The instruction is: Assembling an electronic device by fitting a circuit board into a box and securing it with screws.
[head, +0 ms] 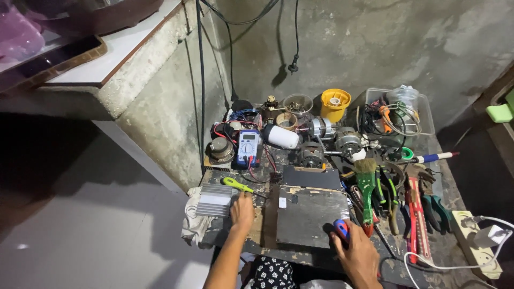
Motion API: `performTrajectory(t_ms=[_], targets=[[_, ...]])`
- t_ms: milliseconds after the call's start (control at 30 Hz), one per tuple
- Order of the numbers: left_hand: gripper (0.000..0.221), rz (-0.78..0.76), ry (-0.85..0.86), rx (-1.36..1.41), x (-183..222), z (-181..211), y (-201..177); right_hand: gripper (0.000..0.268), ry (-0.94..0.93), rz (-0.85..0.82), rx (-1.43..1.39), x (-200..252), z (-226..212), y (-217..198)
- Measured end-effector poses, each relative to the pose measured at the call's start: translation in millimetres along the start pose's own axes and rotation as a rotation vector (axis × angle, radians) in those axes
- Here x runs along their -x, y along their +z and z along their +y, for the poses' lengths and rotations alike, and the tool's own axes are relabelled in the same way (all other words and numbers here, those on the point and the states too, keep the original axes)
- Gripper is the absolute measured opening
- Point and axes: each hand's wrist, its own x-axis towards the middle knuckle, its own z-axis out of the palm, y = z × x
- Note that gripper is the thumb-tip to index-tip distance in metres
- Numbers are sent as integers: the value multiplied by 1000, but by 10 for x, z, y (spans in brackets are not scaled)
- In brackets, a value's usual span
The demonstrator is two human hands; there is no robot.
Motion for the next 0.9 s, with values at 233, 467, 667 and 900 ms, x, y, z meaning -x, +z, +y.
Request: performTrajectory(t_ms=[233, 467, 667, 900], targets=[[25, 77, -194, 588, 133, 70, -175, 49, 106, 137, -200, 112, 89, -35], [19, -50, -295, 1591, 809, 455, -599, 33, 96, 281, -447, 214, 195, -274], [20, -237, -273, 1629, 1053, 747, -900, 35, -6, 316, -1053, 314, -90, -659], [18, -298, -242, 1675, 1153, 960, -724, 33, 31, 229, -1435, 406, -328, -440]])
